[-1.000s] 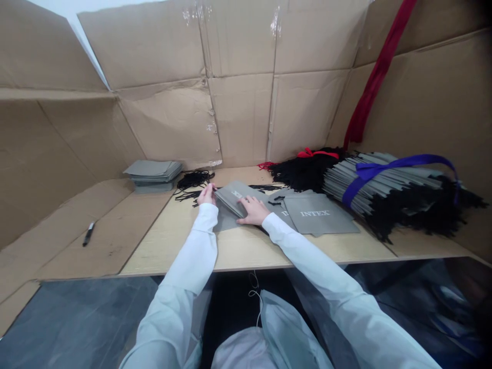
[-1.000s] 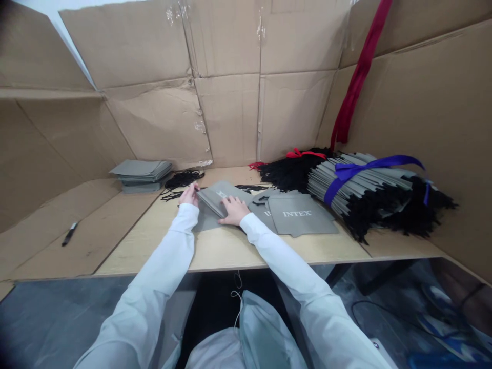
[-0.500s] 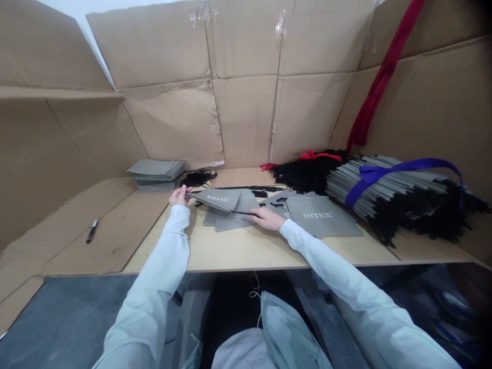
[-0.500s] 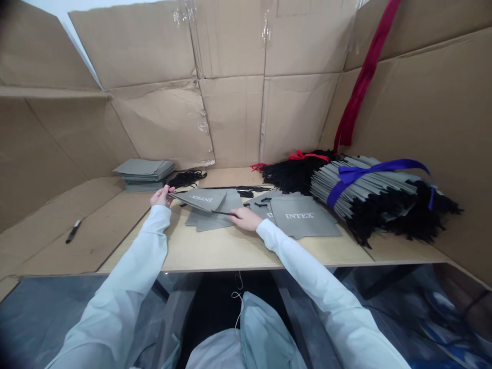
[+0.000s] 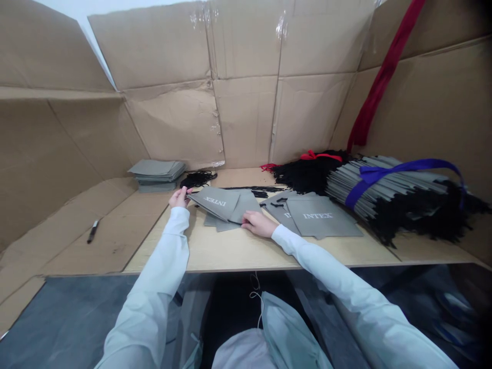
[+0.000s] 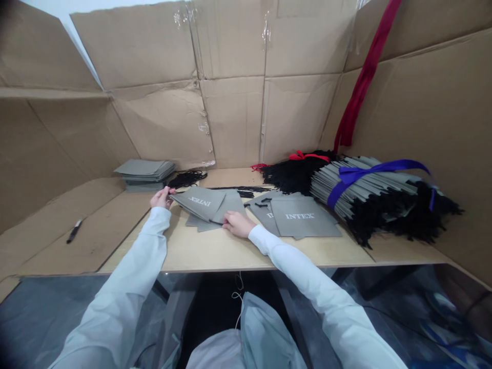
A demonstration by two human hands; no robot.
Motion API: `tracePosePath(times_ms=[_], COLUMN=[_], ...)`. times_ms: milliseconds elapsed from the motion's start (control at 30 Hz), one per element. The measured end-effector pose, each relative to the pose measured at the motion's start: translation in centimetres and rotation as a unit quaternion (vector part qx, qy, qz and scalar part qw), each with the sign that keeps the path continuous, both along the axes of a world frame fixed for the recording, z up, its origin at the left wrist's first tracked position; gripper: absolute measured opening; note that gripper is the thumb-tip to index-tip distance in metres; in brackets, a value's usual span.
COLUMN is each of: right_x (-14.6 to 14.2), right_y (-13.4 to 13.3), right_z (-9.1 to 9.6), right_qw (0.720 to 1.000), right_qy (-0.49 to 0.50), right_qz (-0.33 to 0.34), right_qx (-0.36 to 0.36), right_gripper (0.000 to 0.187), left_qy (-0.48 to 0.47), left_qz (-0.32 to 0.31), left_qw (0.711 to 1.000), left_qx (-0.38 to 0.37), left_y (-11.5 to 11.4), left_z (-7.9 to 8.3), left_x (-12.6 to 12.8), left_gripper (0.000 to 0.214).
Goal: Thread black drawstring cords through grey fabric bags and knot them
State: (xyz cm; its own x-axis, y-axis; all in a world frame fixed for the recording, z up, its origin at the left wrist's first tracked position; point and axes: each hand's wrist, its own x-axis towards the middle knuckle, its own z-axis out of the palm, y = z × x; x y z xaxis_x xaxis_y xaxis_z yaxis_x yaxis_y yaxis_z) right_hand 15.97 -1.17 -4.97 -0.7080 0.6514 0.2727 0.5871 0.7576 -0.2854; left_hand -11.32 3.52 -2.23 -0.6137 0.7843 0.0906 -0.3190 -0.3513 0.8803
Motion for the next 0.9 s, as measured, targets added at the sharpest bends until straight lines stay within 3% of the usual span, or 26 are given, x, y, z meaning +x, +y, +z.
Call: tracePosePath(times_ms=[133, 233, 300, 400, 467, 567, 767, 900], right_x=[0.3, 1.0, 1.5, 1.9, 2.1, 2.1, 2.1, 2.4], right_y=[0.2, 0.8, 1.3, 2.1, 2.3, 2.3, 2.6, 3.1], right_z=[0.2, 0.6, 0.7, 0.8, 0.9, 1.1, 1.2, 0.6], right_qw=[0.999, 0.989, 0.964, 0.905, 0.874, 0.852, 0.842, 0.857], right_qy=[0.034, 0.113, 0.207, 0.346, 0.401, 0.441, 0.455, 0.436], right_qz=[-0.027, -0.072, -0.096, -0.11, -0.105, -0.093, -0.078, -0.102], right_qx=[-0.001, -0.066, -0.136, -0.223, -0.252, -0.266, -0.278, -0.256], right_gripper=[0.016, 0.017, 0.019, 0.022, 0.026, 0.028, 0.028, 0.026], left_qy=[-0.005, -0.006, -0.01, -0.022, -0.038, -0.073, -0.116, -0.101], left_qz=[0.0, -0.007, -0.015, -0.02, -0.014, 0.005, 0.032, 0.025], left_qw=[1.0, 1.0, 1.0, 1.0, 0.999, 0.997, 0.992, 0.994], left_qx=[0.004, 0.01, 0.004, -0.005, -0.001, 0.004, -0.037, -0.027], left_y=[-0.3, -0.5, -0.5, -0.2, 0.0, 0.3, 0.2, 0.2], left_z=[0.2, 0.2, 0.1, -0.2, -0.4, -0.7, -0.5, -0.6], left_x=[-0.1, -0.4, -0.5, -0.6, -0.5, -0.4, -0.3, -0.3], left_gripper=[0.017, 0.015, 0.014, 0.012, 0.011, 0.013, 0.021, 0.02])
